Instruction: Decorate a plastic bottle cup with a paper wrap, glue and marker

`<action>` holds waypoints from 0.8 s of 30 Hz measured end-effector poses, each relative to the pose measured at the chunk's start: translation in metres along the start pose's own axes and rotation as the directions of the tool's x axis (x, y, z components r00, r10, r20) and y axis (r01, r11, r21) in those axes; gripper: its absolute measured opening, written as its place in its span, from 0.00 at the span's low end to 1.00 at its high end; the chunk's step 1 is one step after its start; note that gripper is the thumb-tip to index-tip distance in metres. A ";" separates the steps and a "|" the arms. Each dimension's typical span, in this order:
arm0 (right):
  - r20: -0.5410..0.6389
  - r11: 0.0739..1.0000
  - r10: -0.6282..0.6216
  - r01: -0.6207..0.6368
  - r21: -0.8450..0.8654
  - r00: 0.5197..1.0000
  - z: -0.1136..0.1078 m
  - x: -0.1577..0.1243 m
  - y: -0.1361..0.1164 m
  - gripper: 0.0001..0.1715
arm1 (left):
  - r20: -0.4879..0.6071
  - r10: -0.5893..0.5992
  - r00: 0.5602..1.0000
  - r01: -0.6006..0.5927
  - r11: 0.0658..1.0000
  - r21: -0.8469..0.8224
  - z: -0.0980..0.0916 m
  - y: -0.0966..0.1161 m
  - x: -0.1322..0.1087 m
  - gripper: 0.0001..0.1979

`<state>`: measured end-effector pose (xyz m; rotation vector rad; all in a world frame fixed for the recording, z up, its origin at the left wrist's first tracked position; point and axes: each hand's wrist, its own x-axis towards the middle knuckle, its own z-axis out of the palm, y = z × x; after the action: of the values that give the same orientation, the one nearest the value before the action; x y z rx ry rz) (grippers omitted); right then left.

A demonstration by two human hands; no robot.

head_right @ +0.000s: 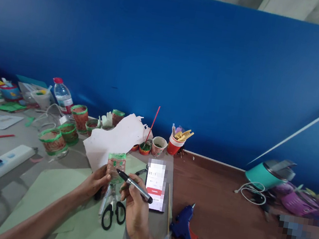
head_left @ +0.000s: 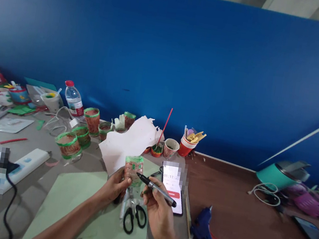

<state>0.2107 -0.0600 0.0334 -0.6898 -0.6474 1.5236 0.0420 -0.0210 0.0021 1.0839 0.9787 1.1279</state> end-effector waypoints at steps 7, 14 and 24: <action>0.030 0.988 -0.047 0.051 -0.144 0.998 0.000 -0.003 0.004 0.18 | 0.009 0.015 1.000 -0.015 0.997 0.077 0.002 0.000 0.000 0.33; -0.049 0.975 -0.079 0.067 -0.211 0.996 -0.003 0.000 0.003 0.17 | 0.006 0.019 1.000 -0.019 0.996 0.084 0.000 -0.003 -0.001 0.30; -0.020 0.979 -0.064 0.059 -0.194 0.998 -0.002 -0.001 -0.001 0.16 | 0.007 0.029 1.000 -0.029 0.996 0.087 -0.001 -0.004 0.000 0.30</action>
<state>0.2130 -0.0608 0.0333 -0.8275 -0.7973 1.4040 0.0418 -0.0215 -0.0021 1.1745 1.0185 1.1136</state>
